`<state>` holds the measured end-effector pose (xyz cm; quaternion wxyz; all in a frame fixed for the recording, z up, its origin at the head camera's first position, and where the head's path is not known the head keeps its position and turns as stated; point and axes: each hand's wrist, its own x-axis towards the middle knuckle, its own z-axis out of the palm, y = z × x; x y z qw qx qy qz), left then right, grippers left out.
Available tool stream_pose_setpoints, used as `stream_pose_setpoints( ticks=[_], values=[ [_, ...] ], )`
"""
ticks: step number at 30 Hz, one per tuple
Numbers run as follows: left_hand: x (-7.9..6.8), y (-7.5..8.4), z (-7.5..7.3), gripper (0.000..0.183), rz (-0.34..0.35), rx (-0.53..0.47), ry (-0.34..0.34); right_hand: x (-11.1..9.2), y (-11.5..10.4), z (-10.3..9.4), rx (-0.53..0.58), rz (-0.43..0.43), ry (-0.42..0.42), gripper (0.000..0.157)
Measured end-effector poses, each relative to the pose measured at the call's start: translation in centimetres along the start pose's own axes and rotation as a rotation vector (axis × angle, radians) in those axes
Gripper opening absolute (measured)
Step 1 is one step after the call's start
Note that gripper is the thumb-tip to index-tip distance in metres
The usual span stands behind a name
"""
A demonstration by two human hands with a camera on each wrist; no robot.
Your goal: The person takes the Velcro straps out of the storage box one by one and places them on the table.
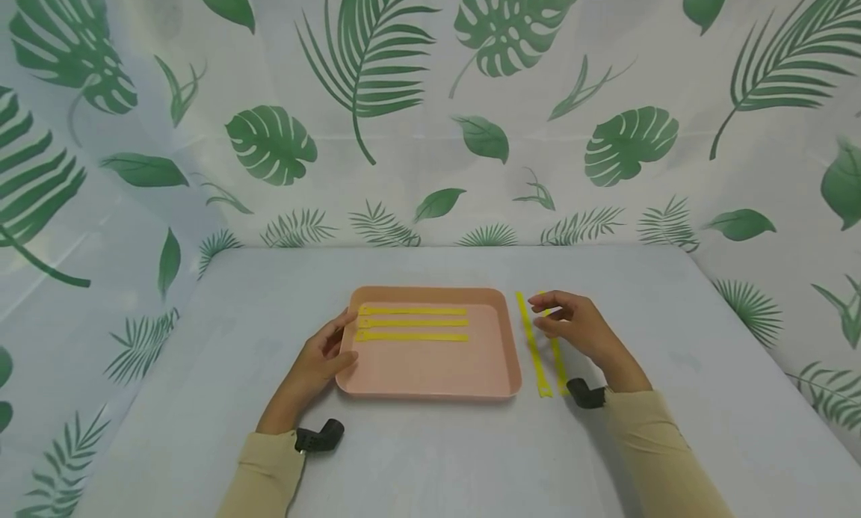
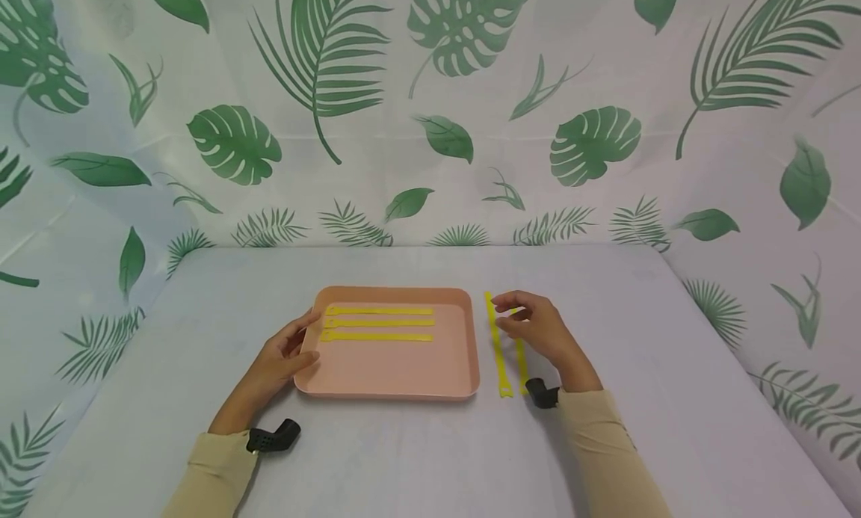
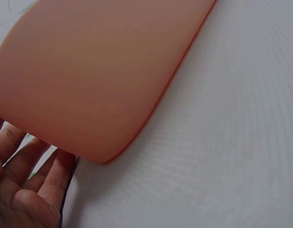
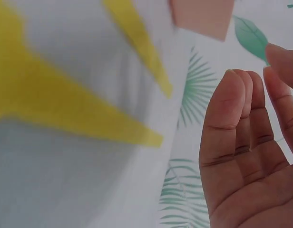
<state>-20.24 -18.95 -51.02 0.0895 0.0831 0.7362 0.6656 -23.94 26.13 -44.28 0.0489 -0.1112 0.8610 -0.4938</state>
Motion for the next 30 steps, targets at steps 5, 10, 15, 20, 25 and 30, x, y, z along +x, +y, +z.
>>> stream_pose_setpoints(
  ticks=[5, 10, 15, 20, 25, 30],
  values=[
    [0.0, 0.1, -0.1, 0.077, 0.003, -0.004, -0.003, 0.5, -1.0, 0.6, 0.021, -0.030, -0.024, 0.037],
    [0.0, 0.2, -0.2, 0.077, -0.002, -0.004, 0.001, 0.8, -2.0, 1.1, 0.015, -0.056, -0.048, 0.037],
    [0.0, 0.1, -0.3, 0.077, -0.005, -0.002, 0.006, 1.2, -3.1, 1.7, 0.007, -0.089, -0.055, 0.036],
    [0.1, 0.1, -0.2, 0.077, -0.011, -0.005, 0.011, 1.8, -3.9, 2.4, 0.027, -0.111, -0.073, 0.033],
    [0.1, 0.2, -0.1, 0.076, -0.013, 0.002, 0.017, 2.2, -4.3, 3.1, 0.049, -0.108, -0.105, 0.032],
    [0.1, 0.2, 0.0, 0.076, -0.021, 0.010, 0.020, 2.5, -4.6, 3.5, 0.049, -0.100, -0.118, 0.034]
  ],
)
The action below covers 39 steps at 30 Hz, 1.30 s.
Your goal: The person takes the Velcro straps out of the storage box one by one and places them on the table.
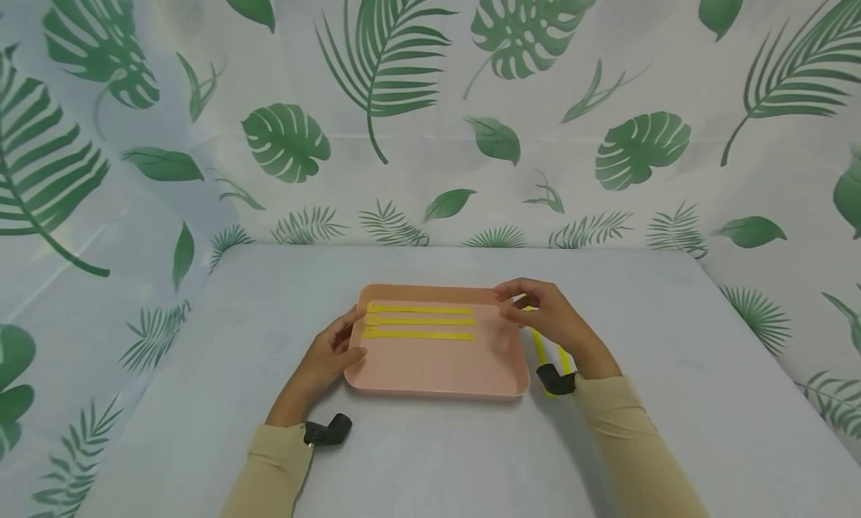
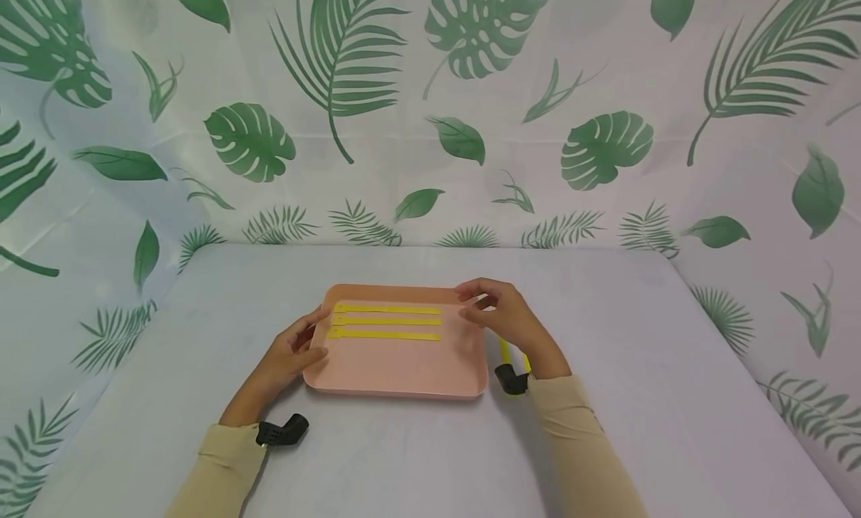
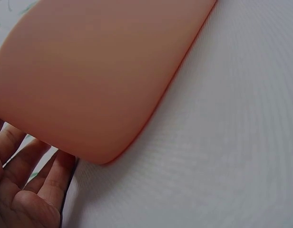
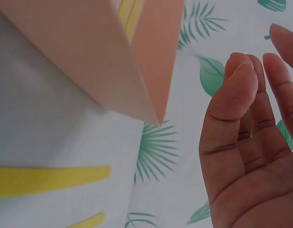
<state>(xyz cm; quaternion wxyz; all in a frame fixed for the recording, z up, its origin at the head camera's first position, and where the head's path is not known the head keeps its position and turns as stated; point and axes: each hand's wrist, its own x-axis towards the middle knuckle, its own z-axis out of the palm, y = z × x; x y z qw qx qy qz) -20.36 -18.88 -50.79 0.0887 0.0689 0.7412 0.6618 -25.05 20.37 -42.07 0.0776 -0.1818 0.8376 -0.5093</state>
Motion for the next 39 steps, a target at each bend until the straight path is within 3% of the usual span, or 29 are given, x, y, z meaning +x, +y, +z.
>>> stream_pose_setpoints(
  ticks=[11, 32, 39],
  values=[
    [0.1, -0.2, 0.0, 0.075, 0.013, -0.019, 0.003, 1.1, -0.6, 1.1, -0.019, -0.054, -0.046, 0.034],
    [0.3, -0.4, 0.0, 0.075, 0.017, -0.012, 0.000, 3.4, -0.3, 3.2, 0.025, 0.007, -0.167, 0.039],
    [0.3, -0.5, -0.3, 0.075, 0.019, -0.014, -0.006, 4.0, -0.3, 4.0, -0.005, -0.015, -0.187, 0.035]
  ],
)
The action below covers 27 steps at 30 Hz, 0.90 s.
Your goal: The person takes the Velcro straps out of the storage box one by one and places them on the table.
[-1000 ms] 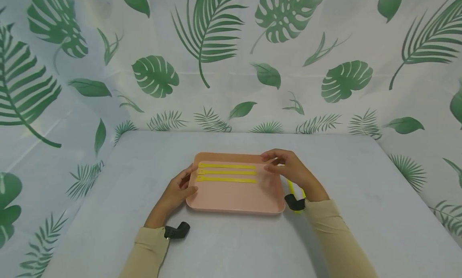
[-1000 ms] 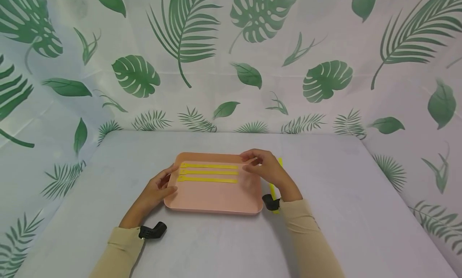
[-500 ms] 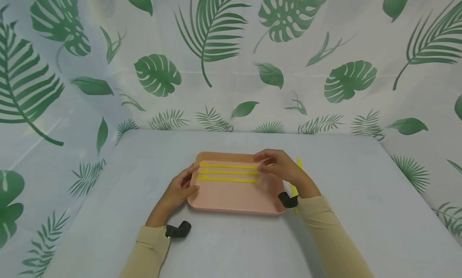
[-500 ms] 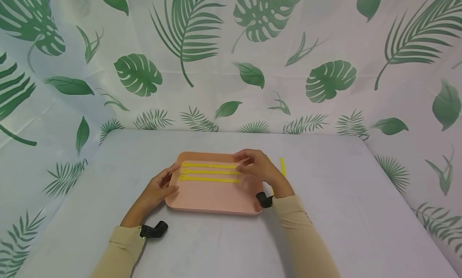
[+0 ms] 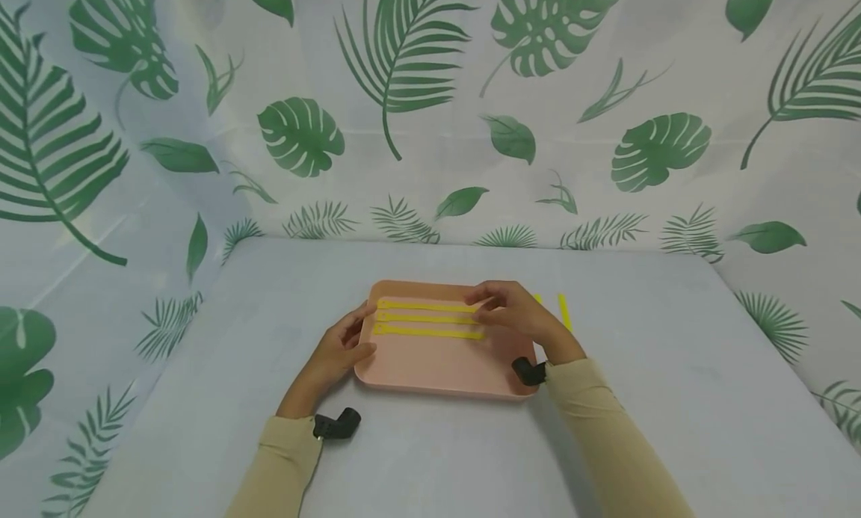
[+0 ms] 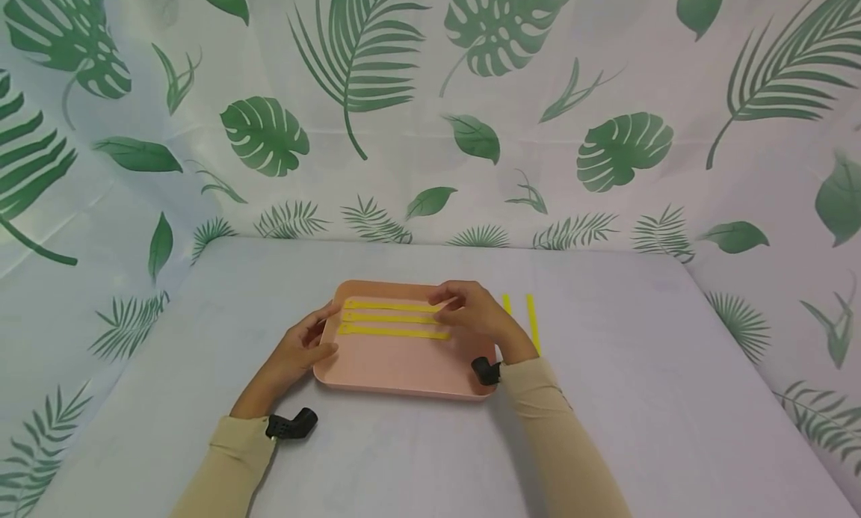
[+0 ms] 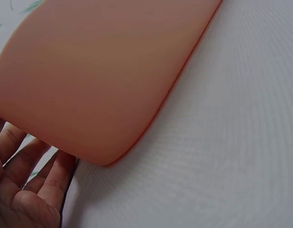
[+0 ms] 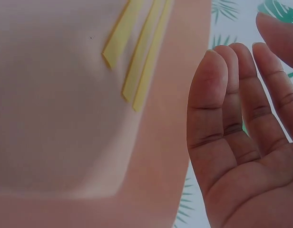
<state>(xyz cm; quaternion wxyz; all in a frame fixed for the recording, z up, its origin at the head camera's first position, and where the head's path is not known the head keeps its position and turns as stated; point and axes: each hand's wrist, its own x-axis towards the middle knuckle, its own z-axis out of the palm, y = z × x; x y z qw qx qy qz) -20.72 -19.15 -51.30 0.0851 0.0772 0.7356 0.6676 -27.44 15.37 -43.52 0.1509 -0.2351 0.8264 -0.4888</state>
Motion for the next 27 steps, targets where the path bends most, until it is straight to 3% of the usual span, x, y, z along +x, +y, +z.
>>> stream_pose_setpoints(
  ticks=[9, 19, 27],
  values=[
    [0.1, 0.2, -0.1, 0.075, -0.014, 0.001, 0.007, 1.2, 0.2, 0.7, -0.001, -0.012, -0.047, 0.035],
    [0.2, -0.1, -0.1, 0.076, -0.013, -0.002, 0.008, 1.8, -0.2, 1.8, -0.118, 0.086, -0.024, 0.033],
    [0.1, 0.0, -0.1, 0.076, -0.008, -0.009, 0.006, 2.6, 0.1, 3.0, -0.063, 0.061, -0.066, 0.031]
  ],
)
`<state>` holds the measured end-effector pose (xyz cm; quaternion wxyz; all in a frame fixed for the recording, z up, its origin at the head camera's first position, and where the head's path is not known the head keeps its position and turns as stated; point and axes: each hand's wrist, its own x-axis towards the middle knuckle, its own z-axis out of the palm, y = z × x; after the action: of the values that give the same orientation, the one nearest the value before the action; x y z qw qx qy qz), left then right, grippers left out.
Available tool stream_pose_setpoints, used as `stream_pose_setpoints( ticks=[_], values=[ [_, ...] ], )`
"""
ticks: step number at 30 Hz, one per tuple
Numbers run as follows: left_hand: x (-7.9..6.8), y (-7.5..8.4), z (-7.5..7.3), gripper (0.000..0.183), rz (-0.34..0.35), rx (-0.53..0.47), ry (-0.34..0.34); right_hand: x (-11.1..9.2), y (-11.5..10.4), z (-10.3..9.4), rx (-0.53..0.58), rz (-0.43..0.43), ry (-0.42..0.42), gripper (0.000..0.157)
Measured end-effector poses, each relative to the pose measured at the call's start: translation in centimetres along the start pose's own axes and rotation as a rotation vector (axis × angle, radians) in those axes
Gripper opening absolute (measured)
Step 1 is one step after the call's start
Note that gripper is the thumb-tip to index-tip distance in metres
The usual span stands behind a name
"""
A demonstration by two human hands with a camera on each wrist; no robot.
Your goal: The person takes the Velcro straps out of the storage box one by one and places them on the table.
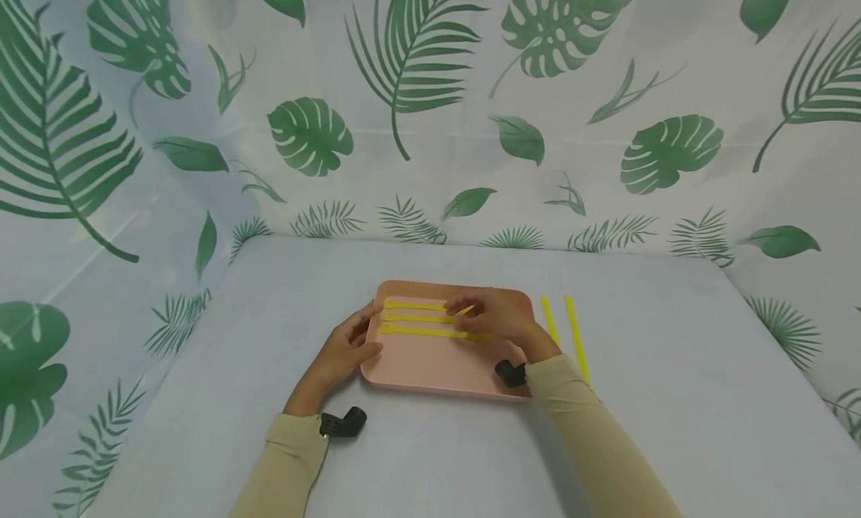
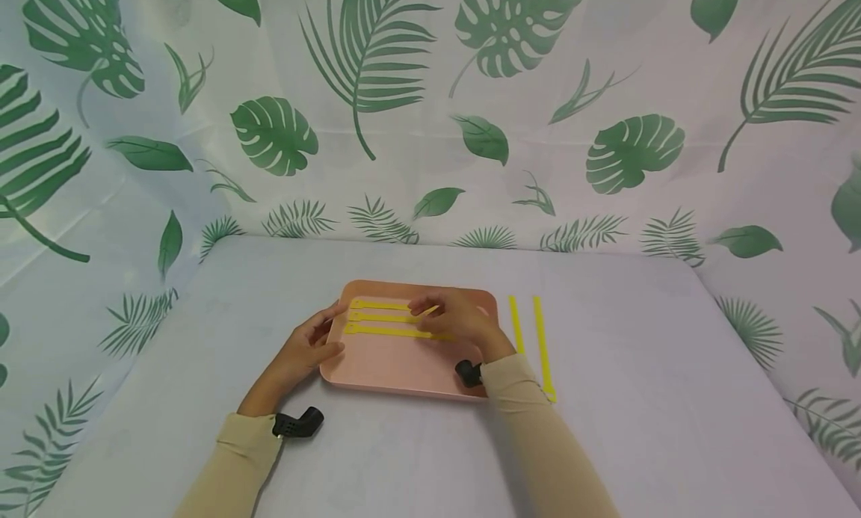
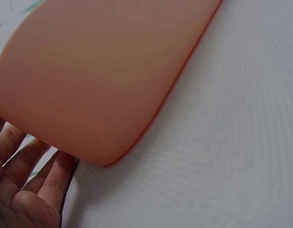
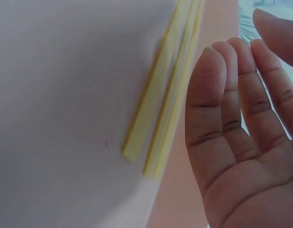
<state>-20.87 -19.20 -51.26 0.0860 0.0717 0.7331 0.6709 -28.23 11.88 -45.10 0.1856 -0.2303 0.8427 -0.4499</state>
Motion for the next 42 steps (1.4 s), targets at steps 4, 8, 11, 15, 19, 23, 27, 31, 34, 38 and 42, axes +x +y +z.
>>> stream_pose_setpoints(
  ticks=[4, 8, 11, 15, 19, 23, 27, 31, 34, 38, 42],
  values=[
    [0.1, -0.1, 0.0, 0.076, 0.002, -0.001, 0.005, 0.6, 0.1, 0.5, 0.015, -0.021, -0.030, 0.028],
    [0.1, -0.1, 0.0, 0.075, 0.004, 0.005, 0.009, 1.1, 0.0, 0.9, 0.015, -0.001, -0.056, 0.027],
    [0.1, -0.1, 0.0, 0.075, 0.003, 0.010, 0.010, 1.3, -0.1, 1.1, 0.009, 0.002, -0.071, 0.026],
    [0.1, 0.0, 0.0, 0.076, -0.002, 0.009, 0.010, 1.4, -0.1, 1.5, -0.031, -0.016, -0.061, 0.024],
    [0.1, -0.1, 0.0, 0.076, 0.007, 0.000, 0.001, 1.7, -0.1, 1.9, -0.071, -0.031, -0.041, 0.020],
    [0.1, -0.1, -0.1, 0.076, 0.022, -0.010, -0.010, 2.2, -0.1, 2.4, -0.111, -0.019, -0.034, 0.016],
    [0.1, -0.1, -0.1, 0.075, 0.021, -0.012, -0.010, 2.4, -0.1, 2.6, -0.130, -0.013, -0.036, 0.015],
    [0.1, -0.1, 0.0, 0.075, 0.011, -0.008, -0.004, 2.3, -0.3, 2.6, -0.138, -0.003, -0.043, 0.015],
    [0.1, -0.1, 0.0, 0.075, 0.008, -0.005, -0.003, 2.2, -0.4, 2.5, -0.147, -0.006, -0.054, 0.015],
    [0.2, -0.1, 0.1, 0.075, 0.012, -0.005, -0.002, 1.9, -0.6, 2.4, -0.181, -0.013, -0.074, 0.014],
    [0.2, -0.1, 0.0, 0.074, 0.017, -0.007, 0.000, 1.3, -1.1, 2.2, -0.231, -0.050, -0.073, 0.015]
  ],
)
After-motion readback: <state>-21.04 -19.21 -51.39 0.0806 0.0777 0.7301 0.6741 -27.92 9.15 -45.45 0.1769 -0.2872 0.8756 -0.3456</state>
